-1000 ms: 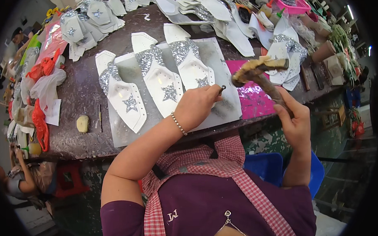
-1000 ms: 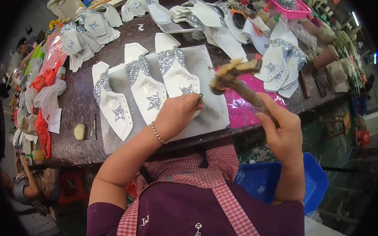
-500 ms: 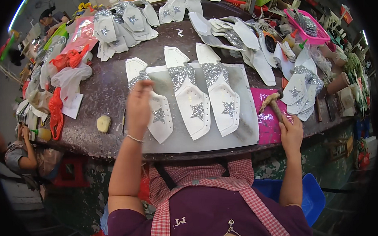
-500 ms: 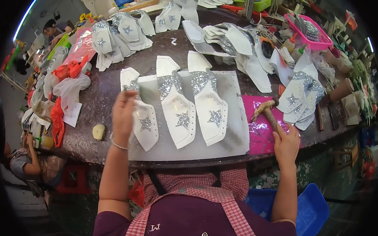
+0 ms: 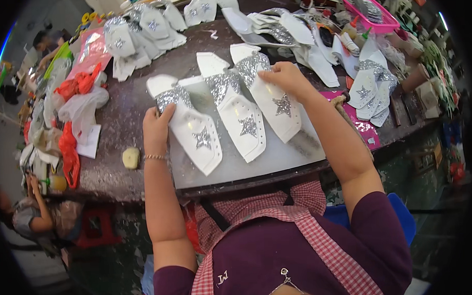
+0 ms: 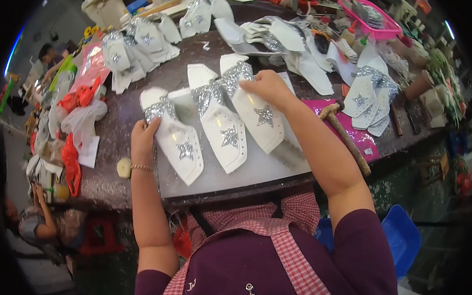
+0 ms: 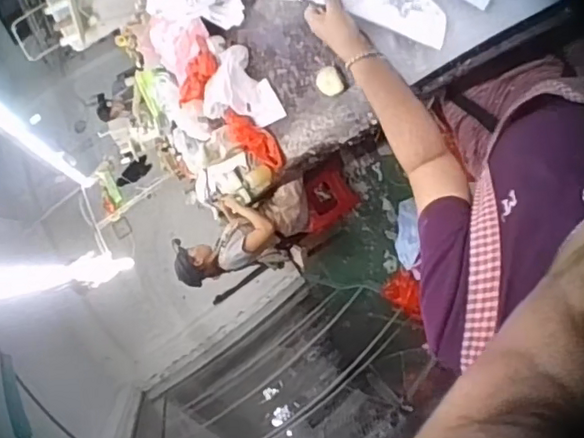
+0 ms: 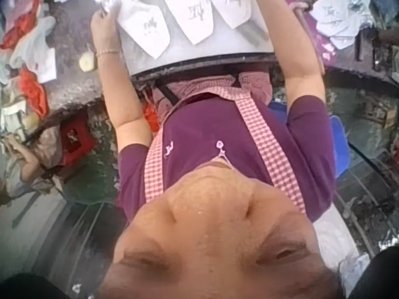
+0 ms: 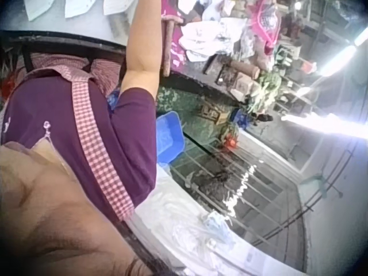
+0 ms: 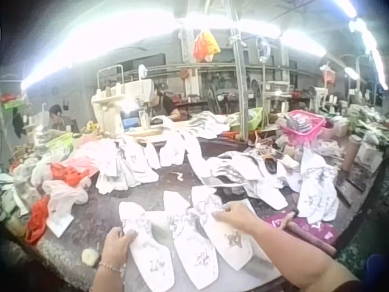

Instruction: The person uses a hammer and a small metal punch to secure rhinestones onto white shoe insoles. They repeatedly position the punch over pre-drilled holes and strike it to set the stones, then move to the next insole in the batch.

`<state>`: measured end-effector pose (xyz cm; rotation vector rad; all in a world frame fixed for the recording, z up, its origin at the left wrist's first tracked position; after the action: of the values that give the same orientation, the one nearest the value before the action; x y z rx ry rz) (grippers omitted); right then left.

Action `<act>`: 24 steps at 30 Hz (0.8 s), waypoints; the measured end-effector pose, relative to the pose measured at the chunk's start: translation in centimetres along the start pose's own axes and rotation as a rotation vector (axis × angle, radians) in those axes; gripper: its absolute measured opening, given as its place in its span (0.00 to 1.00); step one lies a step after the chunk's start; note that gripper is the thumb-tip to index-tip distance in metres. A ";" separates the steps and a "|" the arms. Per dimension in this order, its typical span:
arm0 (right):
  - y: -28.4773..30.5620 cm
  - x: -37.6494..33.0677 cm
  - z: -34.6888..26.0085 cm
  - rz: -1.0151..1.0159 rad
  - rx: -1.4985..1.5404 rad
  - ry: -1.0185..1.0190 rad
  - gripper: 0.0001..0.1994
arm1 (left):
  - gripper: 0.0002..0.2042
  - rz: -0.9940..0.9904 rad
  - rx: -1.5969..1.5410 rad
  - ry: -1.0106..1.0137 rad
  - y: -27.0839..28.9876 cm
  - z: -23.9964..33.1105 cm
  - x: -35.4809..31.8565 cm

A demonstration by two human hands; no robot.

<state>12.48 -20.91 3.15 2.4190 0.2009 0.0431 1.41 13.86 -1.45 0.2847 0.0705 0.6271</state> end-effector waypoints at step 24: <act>0.9 -11.6 -4.8 0.215 0.542 0.397 0.30 | 0.19 -0.358 -0.922 0.018 -10.5 8.1 -12.4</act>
<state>0.70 -20.25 7.62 2.9417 0.1419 0.6442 -1.42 -3.48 3.12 -0.6159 -0.1499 0.2556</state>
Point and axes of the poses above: each hand's wrist, its own x-axis towards the middle knuckle, its own y-axis out of the back of the hand, z = x × y, the point moved 1 cm from there along x, towards the middle knuckle, and after that the axes turned 9 degrees about z, right-handed, at the moved point
